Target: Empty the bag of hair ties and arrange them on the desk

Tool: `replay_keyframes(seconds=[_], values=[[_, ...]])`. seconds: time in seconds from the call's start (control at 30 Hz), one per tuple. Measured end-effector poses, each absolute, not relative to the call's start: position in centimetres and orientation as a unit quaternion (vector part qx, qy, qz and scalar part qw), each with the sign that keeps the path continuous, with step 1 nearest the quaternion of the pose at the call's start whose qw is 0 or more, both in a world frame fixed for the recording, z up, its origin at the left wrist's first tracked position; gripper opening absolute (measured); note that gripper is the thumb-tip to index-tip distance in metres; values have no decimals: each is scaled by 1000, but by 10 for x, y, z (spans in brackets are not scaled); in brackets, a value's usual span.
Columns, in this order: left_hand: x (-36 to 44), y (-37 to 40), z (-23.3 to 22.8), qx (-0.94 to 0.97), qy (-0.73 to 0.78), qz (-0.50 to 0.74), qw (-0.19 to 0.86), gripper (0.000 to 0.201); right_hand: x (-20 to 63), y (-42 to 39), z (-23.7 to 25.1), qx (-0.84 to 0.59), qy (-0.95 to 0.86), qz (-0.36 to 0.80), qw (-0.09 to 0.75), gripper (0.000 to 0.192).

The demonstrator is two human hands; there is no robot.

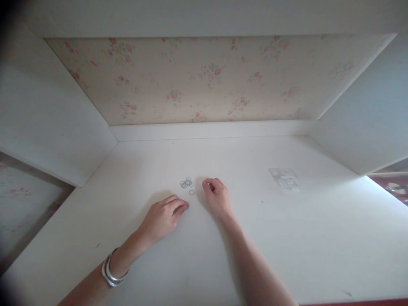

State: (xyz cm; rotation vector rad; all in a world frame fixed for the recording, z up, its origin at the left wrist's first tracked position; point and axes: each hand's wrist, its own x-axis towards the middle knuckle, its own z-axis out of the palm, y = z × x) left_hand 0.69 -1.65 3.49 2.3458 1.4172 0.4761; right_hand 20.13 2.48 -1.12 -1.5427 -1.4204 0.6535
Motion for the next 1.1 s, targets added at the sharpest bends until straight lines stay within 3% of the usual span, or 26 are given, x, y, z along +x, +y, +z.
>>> replay_keyframes(seconds=[0.17, 0.5, 1.1], values=[[-10, -4, 31, 755, 539, 282, 245, 22, 201, 23, -10, -626, -589, 258, 440, 30], [-37, 19, 25, 524, 572, 346, 528, 38, 199, 21, -11, -626, -619, 239, 409, 30], [-43, 19, 28, 504, 560, 370, 544, 36, 190, 18, -2, -617, -682, 220, 326, 31]])
